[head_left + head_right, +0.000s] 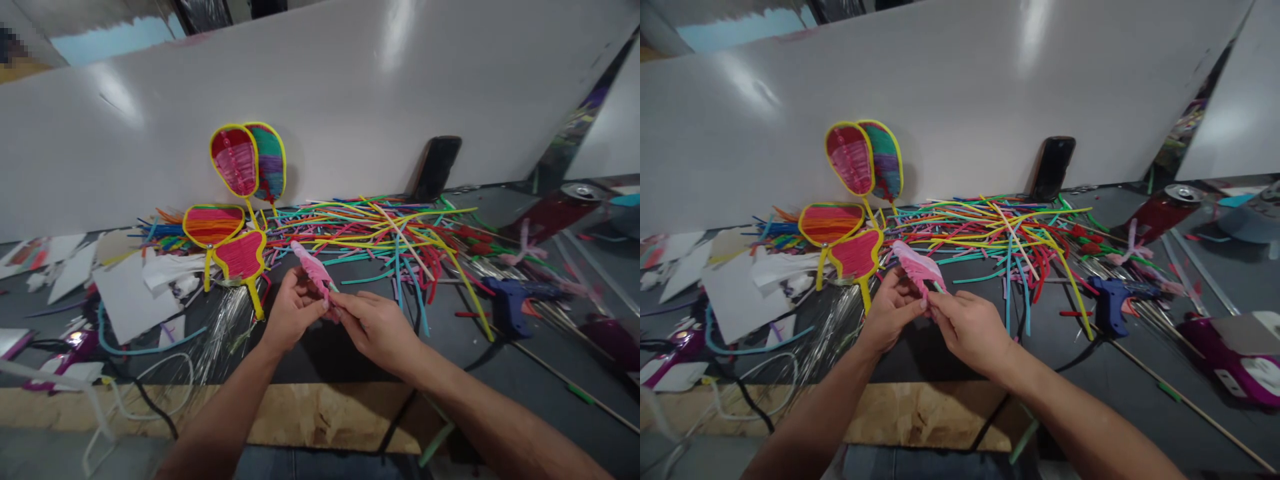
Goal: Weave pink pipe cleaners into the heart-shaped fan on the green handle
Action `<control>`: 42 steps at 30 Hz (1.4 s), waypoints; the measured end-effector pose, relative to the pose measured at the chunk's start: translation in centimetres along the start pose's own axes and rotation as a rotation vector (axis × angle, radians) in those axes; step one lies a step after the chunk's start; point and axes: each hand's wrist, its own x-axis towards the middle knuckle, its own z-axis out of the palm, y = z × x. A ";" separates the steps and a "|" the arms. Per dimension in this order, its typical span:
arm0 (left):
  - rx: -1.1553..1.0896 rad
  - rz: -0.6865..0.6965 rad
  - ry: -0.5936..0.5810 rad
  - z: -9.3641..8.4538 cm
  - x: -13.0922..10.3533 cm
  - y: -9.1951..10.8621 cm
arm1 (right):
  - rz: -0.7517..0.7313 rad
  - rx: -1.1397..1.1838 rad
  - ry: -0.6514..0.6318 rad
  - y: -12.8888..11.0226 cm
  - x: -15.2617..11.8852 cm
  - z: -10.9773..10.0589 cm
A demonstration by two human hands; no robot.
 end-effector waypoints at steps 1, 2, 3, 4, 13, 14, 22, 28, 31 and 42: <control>-0.036 -0.012 -0.015 0.0 0.0 0.1 | -0.008 -0.007 0.000 0.0 0.0 0.0; -0.065 -0.023 -0.030 0.0 0.0 0.2 | -0.012 -0.012 -0.003 0.1 0.0 0.0; -0.086 -0.034 -0.041 -0.1 0.0 0.3 | -0.012 -0.018 -0.007 0.1 0.0 0.0; -0.100 -0.046 -0.044 -0.1 0.0 0.3 | -0.011 -0.023 -0.010 0.2 0.0 0.0; 0.002 -0.044 -0.018 0.2 -0.1 0.1 | 0.114 0.149 -0.009 -0.2 0.1 -0.1; 0.038 -0.041 -0.037 0.3 -0.2 0.2 | 0.165 0.215 -0.020 -0.3 0.2 -0.3; 0.130 -0.045 -0.137 1.0 -0.9 0.9 | 0.451 0.782 -0.112 -0.1 1.1 -1.1; 0.147 0.031 -0.084 1.0 -1.3 0.7 | 0.567 1.057 -0.073 0.0 1.0 -0.4; 0.127 0.058 -0.072 0.9 -1.4 0.7 | 0.574 1.061 -0.075 -0.1 1.0 -0.3; 0.268 0.139 -0.071 0.4 -1.4 0.4 | 0.733 1.262 -0.200 -0.5 1.2 -0.9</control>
